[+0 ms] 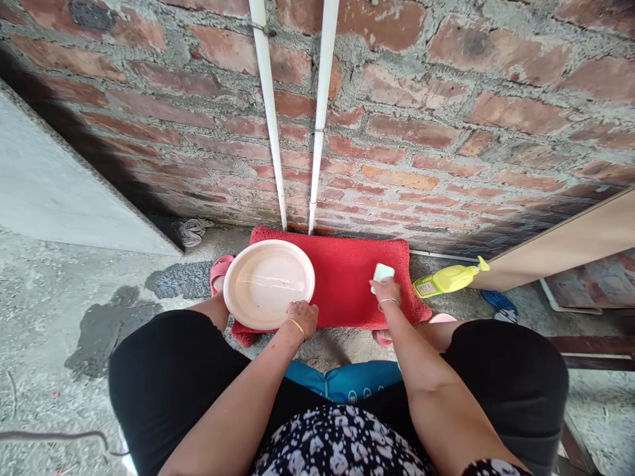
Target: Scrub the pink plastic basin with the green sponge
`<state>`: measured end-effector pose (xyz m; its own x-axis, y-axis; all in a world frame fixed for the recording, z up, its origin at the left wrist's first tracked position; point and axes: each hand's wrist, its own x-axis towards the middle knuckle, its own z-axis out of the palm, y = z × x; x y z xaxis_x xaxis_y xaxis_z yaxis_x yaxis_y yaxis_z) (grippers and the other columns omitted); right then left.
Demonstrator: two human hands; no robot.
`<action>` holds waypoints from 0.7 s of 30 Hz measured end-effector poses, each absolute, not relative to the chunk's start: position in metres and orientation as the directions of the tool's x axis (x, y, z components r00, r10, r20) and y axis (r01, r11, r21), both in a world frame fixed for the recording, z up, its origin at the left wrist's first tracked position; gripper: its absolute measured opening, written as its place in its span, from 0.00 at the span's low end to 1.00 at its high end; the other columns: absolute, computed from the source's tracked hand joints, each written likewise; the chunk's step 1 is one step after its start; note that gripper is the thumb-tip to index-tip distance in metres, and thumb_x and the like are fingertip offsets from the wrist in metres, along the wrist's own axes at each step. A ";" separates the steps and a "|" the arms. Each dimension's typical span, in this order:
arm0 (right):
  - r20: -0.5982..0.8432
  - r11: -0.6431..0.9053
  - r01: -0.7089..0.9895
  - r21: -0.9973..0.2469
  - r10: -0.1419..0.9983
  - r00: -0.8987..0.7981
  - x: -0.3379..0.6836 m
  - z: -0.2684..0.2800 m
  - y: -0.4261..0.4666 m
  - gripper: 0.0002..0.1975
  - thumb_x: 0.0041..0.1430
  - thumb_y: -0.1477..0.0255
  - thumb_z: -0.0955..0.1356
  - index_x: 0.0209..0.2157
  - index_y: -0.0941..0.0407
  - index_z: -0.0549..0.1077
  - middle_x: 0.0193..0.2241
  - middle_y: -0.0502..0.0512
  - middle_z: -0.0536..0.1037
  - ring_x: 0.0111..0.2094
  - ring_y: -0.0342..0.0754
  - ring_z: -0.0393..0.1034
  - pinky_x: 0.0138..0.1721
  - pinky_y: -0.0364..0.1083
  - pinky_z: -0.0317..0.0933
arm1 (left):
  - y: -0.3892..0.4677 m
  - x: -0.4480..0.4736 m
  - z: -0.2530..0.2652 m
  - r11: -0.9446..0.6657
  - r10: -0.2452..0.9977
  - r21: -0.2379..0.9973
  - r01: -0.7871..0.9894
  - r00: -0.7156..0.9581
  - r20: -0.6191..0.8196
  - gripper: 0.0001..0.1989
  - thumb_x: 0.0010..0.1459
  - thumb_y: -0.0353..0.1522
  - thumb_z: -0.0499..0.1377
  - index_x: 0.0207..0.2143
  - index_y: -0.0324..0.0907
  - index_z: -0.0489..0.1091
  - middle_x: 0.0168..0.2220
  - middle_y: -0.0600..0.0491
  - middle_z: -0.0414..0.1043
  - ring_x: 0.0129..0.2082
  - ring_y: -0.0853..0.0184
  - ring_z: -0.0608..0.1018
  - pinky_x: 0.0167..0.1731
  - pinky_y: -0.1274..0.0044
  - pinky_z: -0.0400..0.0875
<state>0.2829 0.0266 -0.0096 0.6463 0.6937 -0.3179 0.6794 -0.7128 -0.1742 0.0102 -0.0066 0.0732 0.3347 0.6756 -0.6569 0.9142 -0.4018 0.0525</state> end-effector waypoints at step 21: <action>-0.416 -0.673 0.726 -0.142 0.706 0.574 0.302 -0.009 0.052 0.26 0.48 0.53 0.66 0.47 0.52 0.66 0.43 0.59 0.66 0.41 0.52 0.67 0.40 0.48 0.59 | -0.002 0.012 0.069 -0.374 0.655 0.085 0.924 0.328 -0.681 0.17 0.57 0.29 0.47 0.47 0.39 0.65 0.46 0.38 0.67 0.47 0.54 0.69 0.41 0.62 0.60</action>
<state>0.3019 0.0524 -0.0087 0.5735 0.7059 -0.4157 0.7257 -0.6732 -0.1420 0.0121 -0.0017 0.0693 0.3277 0.6553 -0.6806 0.9237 -0.3736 0.0850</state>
